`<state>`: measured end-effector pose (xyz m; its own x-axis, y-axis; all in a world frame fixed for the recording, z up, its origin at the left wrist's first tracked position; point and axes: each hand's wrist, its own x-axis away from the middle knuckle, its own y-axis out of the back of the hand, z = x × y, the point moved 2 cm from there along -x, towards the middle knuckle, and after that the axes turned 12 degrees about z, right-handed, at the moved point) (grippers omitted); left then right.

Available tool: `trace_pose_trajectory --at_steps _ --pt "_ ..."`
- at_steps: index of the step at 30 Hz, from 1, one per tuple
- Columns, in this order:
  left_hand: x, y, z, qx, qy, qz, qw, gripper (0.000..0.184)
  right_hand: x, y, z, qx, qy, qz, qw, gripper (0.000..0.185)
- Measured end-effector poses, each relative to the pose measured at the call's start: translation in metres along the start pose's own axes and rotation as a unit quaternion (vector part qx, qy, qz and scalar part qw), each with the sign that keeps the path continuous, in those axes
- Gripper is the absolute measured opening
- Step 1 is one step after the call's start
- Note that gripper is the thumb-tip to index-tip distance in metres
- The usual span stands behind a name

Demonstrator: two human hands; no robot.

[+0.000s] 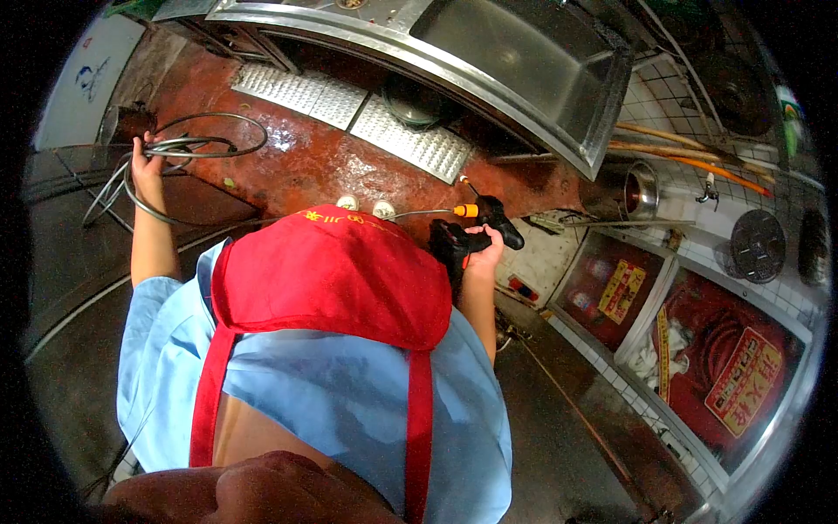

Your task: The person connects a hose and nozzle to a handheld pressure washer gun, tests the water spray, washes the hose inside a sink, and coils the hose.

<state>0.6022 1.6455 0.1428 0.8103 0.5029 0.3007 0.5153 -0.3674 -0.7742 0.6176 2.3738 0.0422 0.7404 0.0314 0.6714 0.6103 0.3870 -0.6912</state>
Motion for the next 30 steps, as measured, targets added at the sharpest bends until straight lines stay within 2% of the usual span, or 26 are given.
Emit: trace_pose_trajectory --at_steps 7,10,11,14,18,21,22,30 --pt "0.013 -0.015 0.001 -0.048 -0.039 0.010 0.998 0.023 -0.014 -0.002 -0.015 0.048 0.005 0.005 0.999 0.011" --pt "0.028 -0.033 0.006 -0.185 -0.082 0.031 0.979 0.023 -0.022 0.003 -0.020 0.017 -0.025 0.008 1.000 0.012" --pt "0.025 -0.024 0.003 -0.188 -0.076 0.077 0.976 0.018 -0.023 0.005 -0.019 0.016 -0.023 0.013 1.000 0.012" --pt "0.012 0.011 -0.010 -0.190 -0.062 0.161 0.967 0.032 -0.026 0.009 -0.021 0.012 -0.020 0.024 0.999 0.011" --pt "0.006 0.013 -0.010 -0.169 -0.049 0.172 0.969 0.027 -0.027 0.014 -0.017 0.015 -0.010 0.026 0.999 0.010" --pt "0.011 -0.008 -0.002 -0.128 -0.044 0.105 0.985 0.015 -0.026 0.018 -0.014 -0.017 -0.022 0.023 0.999 0.010" --pt "0.015 -0.019 0.002 -0.111 -0.043 0.065 0.991 0.021 -0.026 0.020 -0.014 -0.035 -0.030 0.022 0.999 0.010" --pt "0.025 -0.034 0.011 -0.154 -0.060 0.057 0.985 0.021 -0.021 0.027 -0.007 -0.039 -0.004 0.017 0.999 0.010"
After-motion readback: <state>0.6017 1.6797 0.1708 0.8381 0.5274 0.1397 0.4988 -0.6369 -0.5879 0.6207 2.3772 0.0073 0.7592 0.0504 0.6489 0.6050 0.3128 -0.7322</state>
